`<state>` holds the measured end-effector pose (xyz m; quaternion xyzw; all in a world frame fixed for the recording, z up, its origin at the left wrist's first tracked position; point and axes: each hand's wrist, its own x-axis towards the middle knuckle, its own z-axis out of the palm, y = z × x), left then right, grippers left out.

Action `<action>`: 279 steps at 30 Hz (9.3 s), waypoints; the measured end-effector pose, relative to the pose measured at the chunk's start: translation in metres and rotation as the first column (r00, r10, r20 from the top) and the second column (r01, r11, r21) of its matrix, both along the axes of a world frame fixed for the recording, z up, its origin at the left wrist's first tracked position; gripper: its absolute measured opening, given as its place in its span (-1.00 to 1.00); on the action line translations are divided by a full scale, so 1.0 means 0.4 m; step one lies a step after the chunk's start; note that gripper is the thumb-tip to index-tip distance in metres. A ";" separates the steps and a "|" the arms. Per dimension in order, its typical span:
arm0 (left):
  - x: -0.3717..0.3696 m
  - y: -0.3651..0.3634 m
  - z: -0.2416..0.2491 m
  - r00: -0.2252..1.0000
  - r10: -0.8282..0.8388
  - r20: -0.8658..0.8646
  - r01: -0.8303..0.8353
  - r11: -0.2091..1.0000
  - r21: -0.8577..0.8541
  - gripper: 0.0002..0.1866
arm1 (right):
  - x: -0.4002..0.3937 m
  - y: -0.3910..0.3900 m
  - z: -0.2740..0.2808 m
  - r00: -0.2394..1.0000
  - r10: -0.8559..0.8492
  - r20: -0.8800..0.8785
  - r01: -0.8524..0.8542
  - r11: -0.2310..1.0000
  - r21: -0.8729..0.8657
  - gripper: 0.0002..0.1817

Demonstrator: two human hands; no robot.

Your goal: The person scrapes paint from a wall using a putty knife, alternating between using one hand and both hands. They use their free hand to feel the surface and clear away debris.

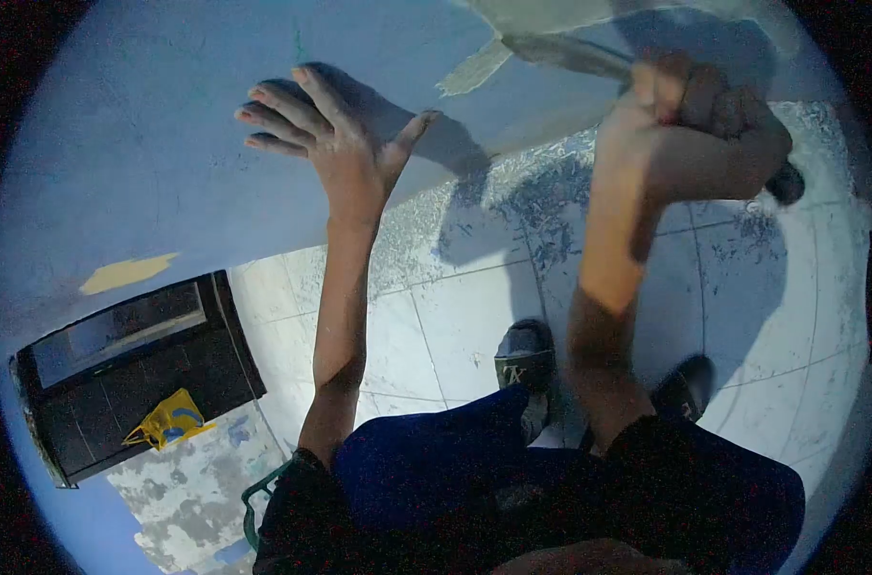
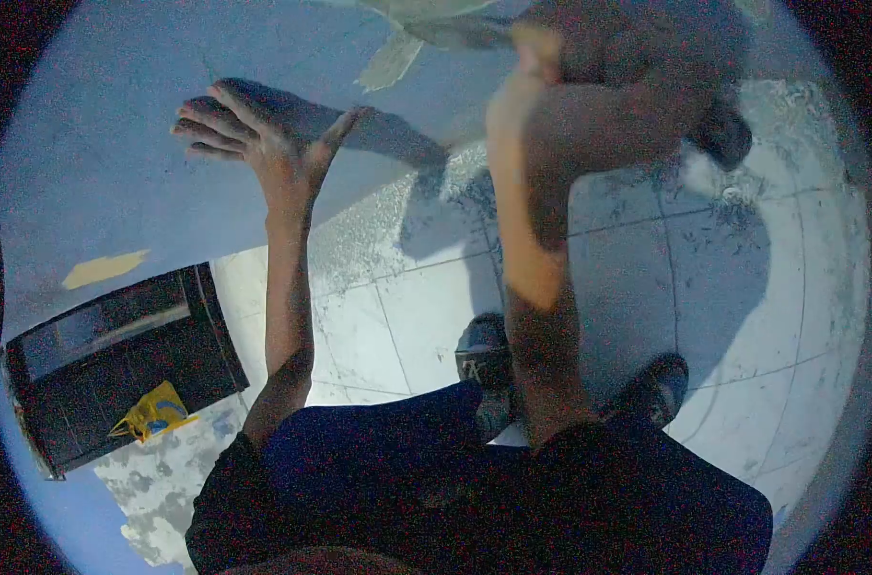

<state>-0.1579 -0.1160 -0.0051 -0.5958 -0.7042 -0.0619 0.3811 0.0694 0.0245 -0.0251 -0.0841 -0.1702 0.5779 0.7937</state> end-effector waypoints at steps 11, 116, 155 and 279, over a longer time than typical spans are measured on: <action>-0.004 0.002 -0.003 1.000 -0.024 0.017 0.024 1.000 0.004 0.37 | 0.017 0.009 0.004 0.993 -0.007 -0.119 -0.004 0.996 -0.092 -0.57; -0.023 -0.058 -0.048 0.981 -0.136 0.135 0.152 0.982 -0.113 0.18 | -0.033 -0.098 0.088 0.999 0.026 -0.033 -0.033 0.976 -0.213 -0.64; -0.024 -0.064 -0.069 0.983 -0.108 0.146 0.124 0.987 -0.101 -0.03 | -0.056 -0.105 0.098 0.923 -0.252 0.292 0.320 0.922 -0.218 -0.63; -0.012 -0.076 -0.053 0.964 -0.129 0.231 0.169 0.972 -0.163 0.23 | 0.040 0.041 0.110 0.837 -0.442 0.322 0.381 0.894 0.235 -0.78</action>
